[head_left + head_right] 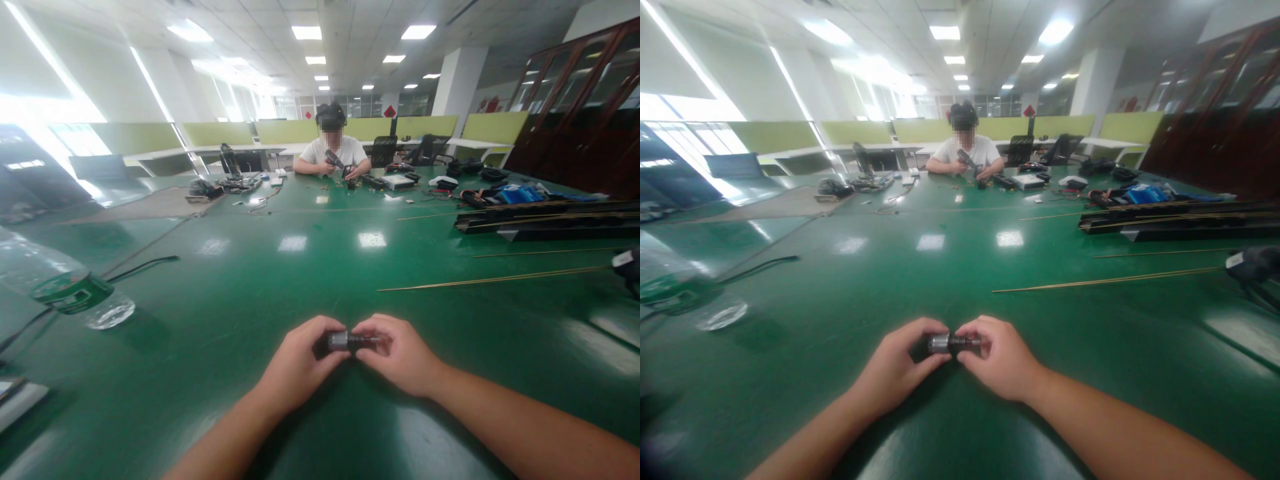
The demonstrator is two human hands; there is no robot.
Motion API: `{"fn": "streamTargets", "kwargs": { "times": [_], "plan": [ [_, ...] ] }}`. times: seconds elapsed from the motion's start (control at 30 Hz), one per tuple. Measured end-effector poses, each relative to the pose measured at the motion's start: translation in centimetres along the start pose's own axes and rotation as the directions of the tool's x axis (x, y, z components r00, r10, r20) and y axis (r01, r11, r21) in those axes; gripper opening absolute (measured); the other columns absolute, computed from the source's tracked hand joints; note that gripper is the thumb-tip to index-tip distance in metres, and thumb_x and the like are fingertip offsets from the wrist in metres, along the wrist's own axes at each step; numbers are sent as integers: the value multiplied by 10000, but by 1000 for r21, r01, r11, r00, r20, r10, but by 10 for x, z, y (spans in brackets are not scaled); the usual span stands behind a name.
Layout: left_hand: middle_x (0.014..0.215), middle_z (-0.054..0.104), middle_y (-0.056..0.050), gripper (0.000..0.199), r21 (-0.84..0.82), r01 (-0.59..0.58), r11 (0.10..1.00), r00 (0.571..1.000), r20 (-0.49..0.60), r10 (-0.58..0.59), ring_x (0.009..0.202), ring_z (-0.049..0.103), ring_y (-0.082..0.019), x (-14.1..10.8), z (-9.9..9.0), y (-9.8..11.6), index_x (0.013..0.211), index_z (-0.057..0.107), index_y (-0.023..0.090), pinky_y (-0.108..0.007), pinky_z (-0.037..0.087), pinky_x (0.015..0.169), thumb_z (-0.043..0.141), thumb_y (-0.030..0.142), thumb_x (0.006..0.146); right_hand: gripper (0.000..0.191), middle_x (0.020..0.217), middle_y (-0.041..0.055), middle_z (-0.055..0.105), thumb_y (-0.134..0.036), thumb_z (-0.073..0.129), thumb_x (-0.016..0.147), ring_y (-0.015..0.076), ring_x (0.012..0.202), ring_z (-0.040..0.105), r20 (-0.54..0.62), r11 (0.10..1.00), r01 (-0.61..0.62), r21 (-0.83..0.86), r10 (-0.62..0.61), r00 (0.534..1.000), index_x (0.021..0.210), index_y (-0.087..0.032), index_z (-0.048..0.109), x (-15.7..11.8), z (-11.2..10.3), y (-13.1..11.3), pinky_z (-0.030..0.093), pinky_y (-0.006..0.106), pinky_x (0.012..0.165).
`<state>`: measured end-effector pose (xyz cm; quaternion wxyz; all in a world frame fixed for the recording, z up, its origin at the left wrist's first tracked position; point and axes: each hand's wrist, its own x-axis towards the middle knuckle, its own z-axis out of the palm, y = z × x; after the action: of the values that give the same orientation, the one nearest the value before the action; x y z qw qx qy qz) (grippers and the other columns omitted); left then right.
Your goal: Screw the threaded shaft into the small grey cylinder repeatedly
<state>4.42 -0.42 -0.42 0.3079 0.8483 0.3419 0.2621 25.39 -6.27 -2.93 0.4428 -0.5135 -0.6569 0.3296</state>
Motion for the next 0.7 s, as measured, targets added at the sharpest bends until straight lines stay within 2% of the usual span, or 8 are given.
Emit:
{"fn": "streamTargets", "kwargs": {
  "times": [0.43, 0.7],
  "plan": [
    [984, 686, 23, 193, -8, -19, 1000, 1000, -20, 18, 909, 637, -156, -1, 2, -2, 1020, 651, 263, -274, 482, 827, 708, 245, 836, 165, 870, 35, 693, -163, 724, 792, 178, 765, 638, -12, 1000, 9, -18, -9, 1000, 953, -196, 747, 0, 0, -2, 476, 271, 677],
    [977, 686, 30, 197, 4, -24, 1000, 999, -31, 24, 904, 638, -152, -1, 3, 0, 1010, 653, 265, -269, 483, 819, 716, 228, 827, 138, 864, 36, 705, -156, 730, 784, 179, 779, 653, -15, 1000, 9, -12, -9, 1000, 918, -185, 752, 2, -2, -3, 490, 268, 689]
  ]
}}
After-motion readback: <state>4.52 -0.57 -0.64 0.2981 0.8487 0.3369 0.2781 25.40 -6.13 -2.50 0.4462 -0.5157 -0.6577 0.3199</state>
